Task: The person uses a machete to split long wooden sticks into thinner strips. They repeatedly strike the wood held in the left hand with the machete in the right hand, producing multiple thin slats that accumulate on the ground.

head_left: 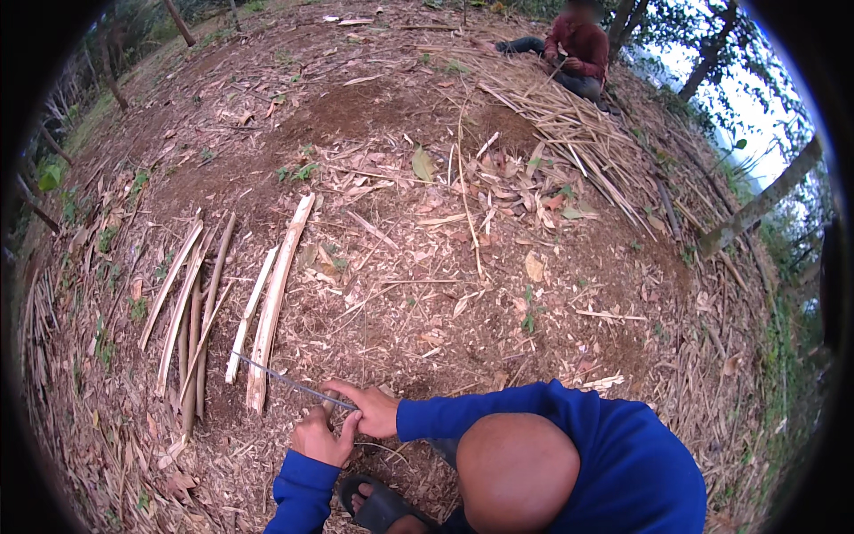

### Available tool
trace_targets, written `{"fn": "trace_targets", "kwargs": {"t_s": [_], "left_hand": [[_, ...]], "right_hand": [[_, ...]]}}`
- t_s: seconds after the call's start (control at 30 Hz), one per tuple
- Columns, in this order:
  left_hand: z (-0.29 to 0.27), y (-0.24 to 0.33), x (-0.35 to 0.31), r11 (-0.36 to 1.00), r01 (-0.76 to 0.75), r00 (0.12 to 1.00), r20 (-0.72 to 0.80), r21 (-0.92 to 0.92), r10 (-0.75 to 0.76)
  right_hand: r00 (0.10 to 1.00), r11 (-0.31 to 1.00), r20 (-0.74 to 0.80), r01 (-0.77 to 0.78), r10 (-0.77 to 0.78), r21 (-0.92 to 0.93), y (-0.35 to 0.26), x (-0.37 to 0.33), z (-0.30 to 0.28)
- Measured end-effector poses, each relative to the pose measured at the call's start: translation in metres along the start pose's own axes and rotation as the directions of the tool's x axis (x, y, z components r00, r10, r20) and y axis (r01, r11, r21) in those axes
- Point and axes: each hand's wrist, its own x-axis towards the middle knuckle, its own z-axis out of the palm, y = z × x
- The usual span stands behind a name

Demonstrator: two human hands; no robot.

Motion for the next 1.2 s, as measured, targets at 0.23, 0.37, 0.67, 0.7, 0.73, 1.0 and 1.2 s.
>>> {"fn": "trace_targets", "kwargs": {"t_s": [0.23, 0.37, 0.67, 0.7, 0.73, 1.0, 1.2], "left_hand": [[0.008, -0.003, -0.004, 0.999, -0.007, 1.0, 0.009, -0.041, 0.007], [0.017, 0.001, -0.004, 0.99, 0.006, 0.999, -0.046, -0.142, -0.013], [0.001, -0.017, 0.031, 0.672, 0.434, 0.901, 0.299, -0.6, -0.315], [-0.004, -0.02, 0.031, 0.67, 0.399, 0.917, 0.263, -0.625, -0.3], [-0.011, -0.016, 0.033, 0.606, 0.45, 0.893, 0.316, -0.656, -0.32], [-0.023, 0.004, 0.03, 0.684, 0.331, 0.937, 0.143, -0.65, -0.318], [-0.015, -0.001, 0.029, 0.862, 0.189, 0.975, -0.016, -0.47, -0.222]], "right_hand": [[0.944, 0.967, -0.21, 0.252, -0.253, -0.036, 0.028, 0.003, 0.019], [0.97, 0.984, -0.17, 0.169, -0.176, -0.056, 0.033, 0.003, 0.017], [0.948, 0.994, -0.304, 0.111, -0.097, 0.027, 0.006, 0.007, -0.024], [0.947, 0.995, -0.309, 0.1, -0.089, 0.022, -0.003, 0.008, -0.029], [0.941, 0.997, -0.33, 0.078, -0.072, 0.005, -0.009, 0.006, -0.034], [0.94, 0.973, -0.257, 0.206, -0.225, -0.101, -0.031, -0.005, -0.041], [0.925, 0.941, -0.234, 0.247, -0.3, -0.231, -0.021, -0.006, -0.043]]}}
